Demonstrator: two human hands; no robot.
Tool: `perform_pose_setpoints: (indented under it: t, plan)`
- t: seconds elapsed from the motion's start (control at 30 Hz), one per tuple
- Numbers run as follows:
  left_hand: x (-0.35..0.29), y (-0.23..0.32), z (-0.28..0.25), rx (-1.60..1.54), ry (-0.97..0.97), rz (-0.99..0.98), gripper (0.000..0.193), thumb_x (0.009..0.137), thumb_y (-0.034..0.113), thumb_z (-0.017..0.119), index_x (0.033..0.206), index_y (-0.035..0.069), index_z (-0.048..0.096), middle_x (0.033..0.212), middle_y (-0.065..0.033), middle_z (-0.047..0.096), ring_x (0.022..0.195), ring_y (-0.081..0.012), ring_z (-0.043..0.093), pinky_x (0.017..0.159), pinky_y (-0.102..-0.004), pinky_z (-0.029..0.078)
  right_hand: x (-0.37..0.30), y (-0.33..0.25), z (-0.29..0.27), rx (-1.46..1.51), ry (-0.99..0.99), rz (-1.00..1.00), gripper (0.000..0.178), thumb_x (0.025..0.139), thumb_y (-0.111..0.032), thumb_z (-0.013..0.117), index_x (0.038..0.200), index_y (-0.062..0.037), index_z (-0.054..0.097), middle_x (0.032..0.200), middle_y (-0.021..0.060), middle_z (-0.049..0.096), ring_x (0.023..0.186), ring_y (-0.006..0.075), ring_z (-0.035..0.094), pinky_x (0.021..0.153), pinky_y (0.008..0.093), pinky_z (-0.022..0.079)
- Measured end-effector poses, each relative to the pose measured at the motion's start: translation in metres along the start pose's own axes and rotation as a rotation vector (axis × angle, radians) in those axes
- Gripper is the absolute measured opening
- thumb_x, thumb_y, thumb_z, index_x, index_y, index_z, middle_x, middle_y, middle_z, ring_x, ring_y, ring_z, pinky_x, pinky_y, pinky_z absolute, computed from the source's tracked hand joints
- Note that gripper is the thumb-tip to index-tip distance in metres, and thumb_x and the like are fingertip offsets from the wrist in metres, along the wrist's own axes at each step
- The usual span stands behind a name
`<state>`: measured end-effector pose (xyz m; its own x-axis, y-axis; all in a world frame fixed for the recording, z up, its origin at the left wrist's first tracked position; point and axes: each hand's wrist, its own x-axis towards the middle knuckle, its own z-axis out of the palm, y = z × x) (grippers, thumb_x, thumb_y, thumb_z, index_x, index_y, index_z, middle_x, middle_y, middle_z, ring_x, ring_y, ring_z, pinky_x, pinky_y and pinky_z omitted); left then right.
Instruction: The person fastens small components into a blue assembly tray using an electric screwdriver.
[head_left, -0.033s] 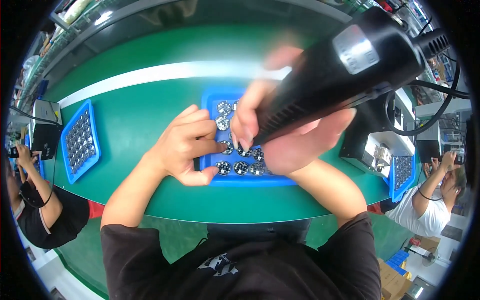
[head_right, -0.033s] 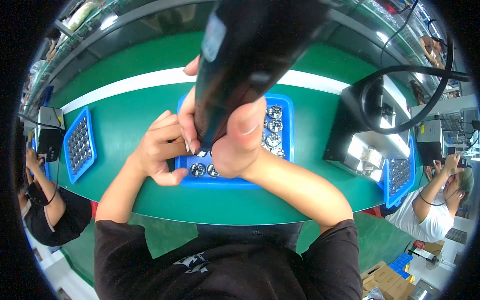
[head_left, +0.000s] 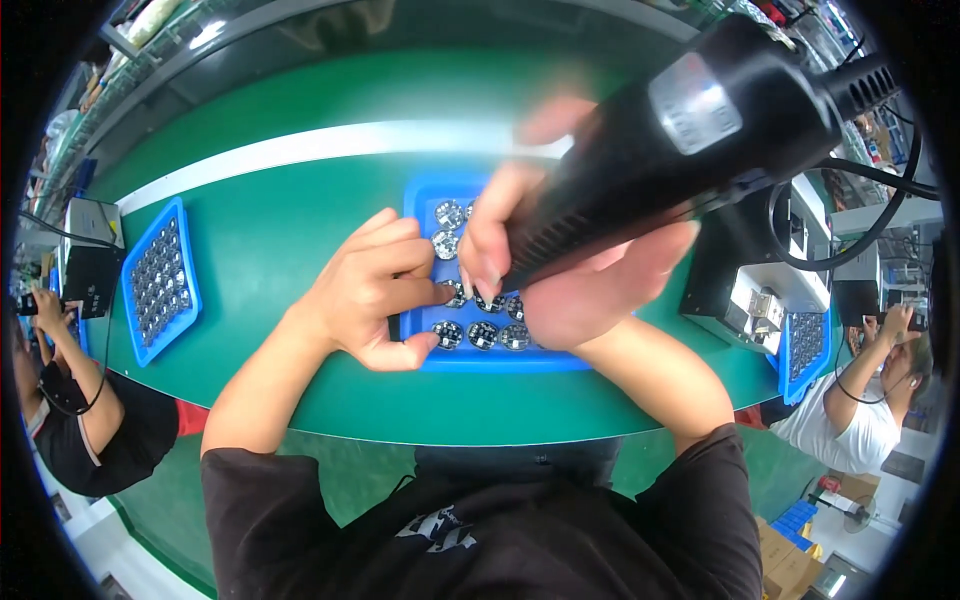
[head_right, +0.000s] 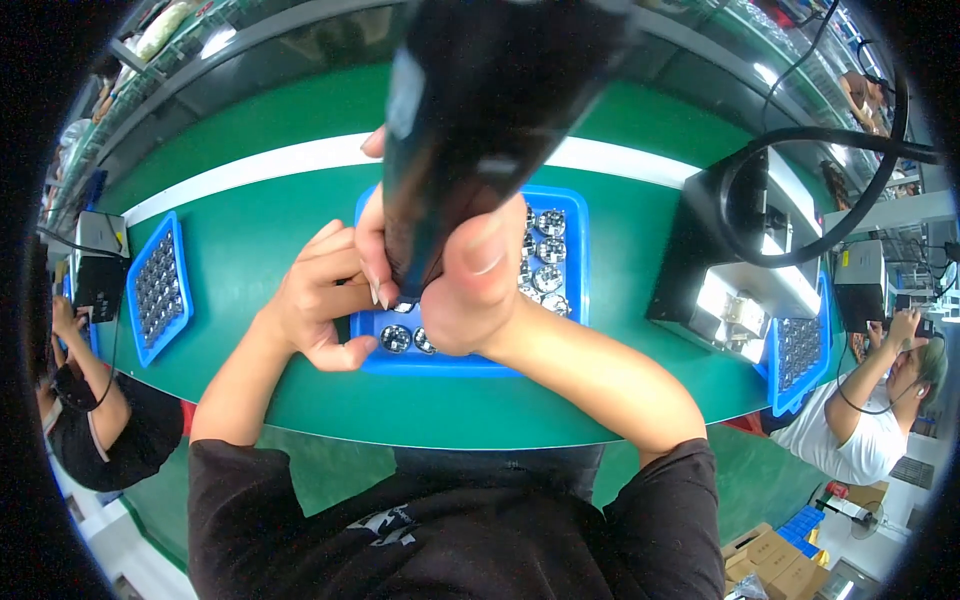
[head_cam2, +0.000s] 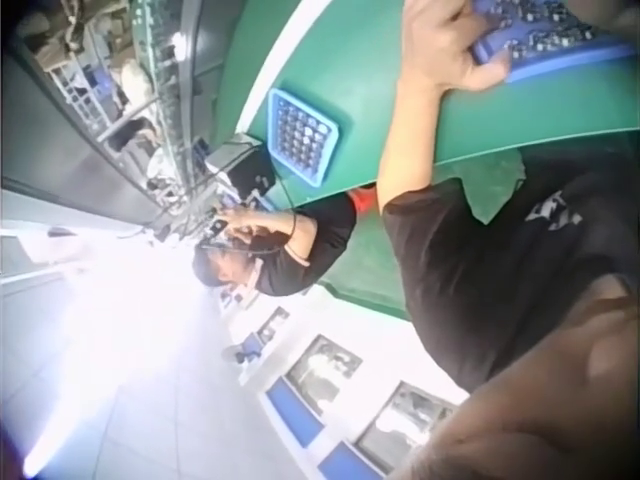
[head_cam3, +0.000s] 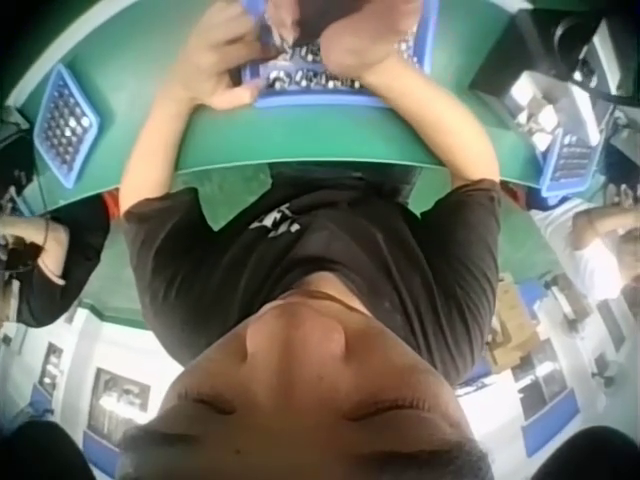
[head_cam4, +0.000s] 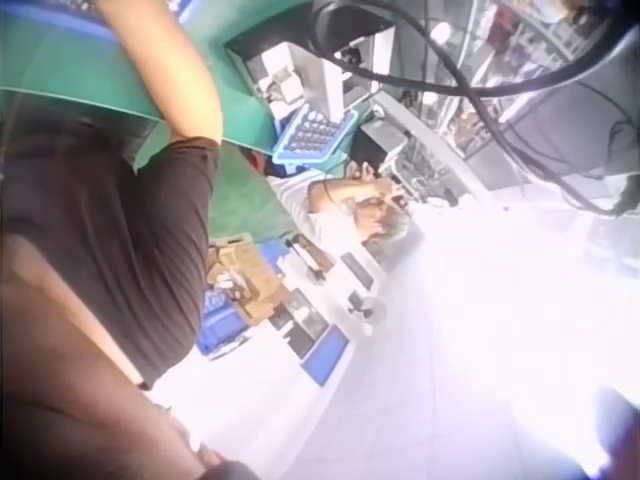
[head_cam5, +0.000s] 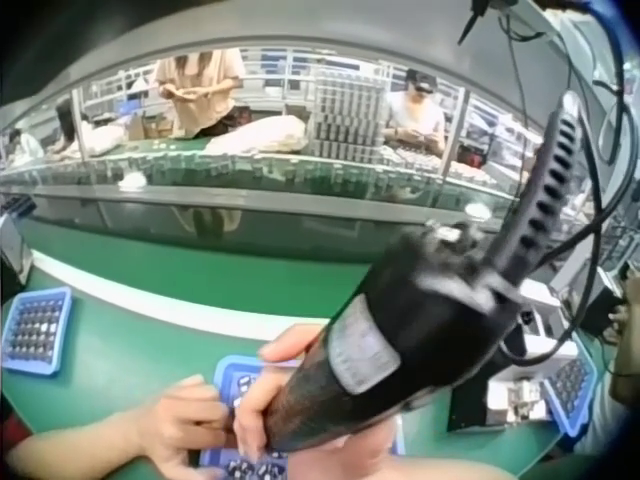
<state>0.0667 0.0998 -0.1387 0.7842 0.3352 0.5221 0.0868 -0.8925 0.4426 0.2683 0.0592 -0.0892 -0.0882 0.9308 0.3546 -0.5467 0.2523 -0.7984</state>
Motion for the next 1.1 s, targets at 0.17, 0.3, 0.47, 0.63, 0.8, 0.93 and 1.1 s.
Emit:
perform_pose_setpoints:
  t: [0.17, 0.3, 0.47, 0.63, 0.8, 0.93, 1.1]
  plan:
    - [-0.003, -0.001, 0.001, 0.019, -0.004, -0.002, 0.039, 0.054, 0.036, 0.073, 0.079, 0.007, 0.077, 0.07, -0.002, 0.046, 0.067, -0.0215, 0.045, 0.062, -0.0367, 0.033, -0.004, 0.004, -0.006, -0.292, -0.153, 0.136, 0.112, 0.073, -0.102, 0.029, 0.138, -0.0124, 0.024, 0.066, 0.0122, 0.056, 0.052, 0.019, 0.055, 0.05, 0.0299, 0.047]
    - [-0.002, 0.001, 0.002, 0.022, -0.007, 0.002, 0.039, 0.058, 0.04, 0.073, 0.079, 0.007, 0.076, 0.07, -0.0023, 0.046, 0.067, -0.0215, 0.046, 0.062, -0.0369, 0.033, -0.006, 0.013, -0.009, -0.267, -0.118, 0.13, 0.112, 0.072, -0.102, 0.028, 0.139, -0.0122, 0.025, 0.064, 0.0109, 0.056, 0.051, 0.0178, 0.055, 0.05, 0.0295, 0.047]
    - [-0.002, 0.001, 0.001, 0.02, -0.012, 0.001, 0.038, 0.061, 0.042, 0.073, 0.077, 0.007, 0.075, 0.07, -0.0022, 0.045, 0.067, -0.0215, 0.046, 0.063, -0.0368, 0.034, -0.006, 0.015, -0.009, -0.266, -0.114, 0.132, 0.113, 0.072, -0.103, 0.028, 0.14, -0.0118, 0.026, 0.064, 0.0098, 0.056, 0.052, 0.0173, 0.054, 0.05, 0.0288, 0.046]
    - [0.001, 0.001, 0.003, 0.006, -0.009, 0.01, 0.038, 0.06, 0.042, 0.073, 0.077, 0.007, 0.075, 0.07, -0.0024, 0.045, 0.067, -0.0216, 0.046, 0.062, -0.0366, 0.034, -0.008, 0.013, -0.011, -0.271, -0.113, 0.111, 0.115, 0.072, -0.103, 0.027, 0.14, -0.0106, 0.025, 0.064, 0.009, 0.055, 0.052, 0.0169, 0.054, 0.051, 0.0283, 0.047]
    - [-0.002, 0.001, 0.002, 0.004, -0.011, -0.009, 0.036, 0.059, 0.038, 0.074, 0.077, 0.007, 0.075, 0.069, -0.0026, 0.045, 0.067, -0.0219, 0.046, 0.062, -0.0369, 0.035, -0.009, 0.017, -0.01, -0.302, -0.115, 0.139, 0.117, 0.068, -0.104, 0.027, 0.137, -0.0101, 0.03, 0.064, 0.0077, 0.056, 0.053, 0.0154, 0.055, 0.052, 0.0275, 0.047]
    - [-0.005, 0.001, 0.002, -0.012, -0.005, -0.034, 0.033, 0.058, 0.035, 0.074, 0.077, 0.008, 0.075, 0.069, -0.0027, 0.046, 0.068, -0.0225, 0.046, 0.063, -0.0372, 0.035, -0.013, 0.021, -0.003, -0.293, -0.104, 0.138, 0.118, 0.064, -0.104, 0.032, 0.132, -0.0078, 0.035, 0.064, 0.0054, 0.056, 0.052, 0.0123, 0.054, 0.052, 0.0251, 0.047]
    - [-0.005, 0.006, 0.0, -0.017, -0.004, -0.07, 0.026, 0.058, 0.028, 0.072, 0.078, 0.011, 0.075, 0.073, -0.0028, 0.055, 0.07, -0.0237, 0.049, 0.065, -0.0377, 0.037, -0.018, 0.032, 0.003, -0.269, -0.081, 0.094, 0.116, 0.067, -0.099, 0.04, 0.134, -0.0041, 0.036, 0.066, 0.005, 0.056, 0.052, 0.0108, 0.053, 0.052, 0.0232, 0.045]
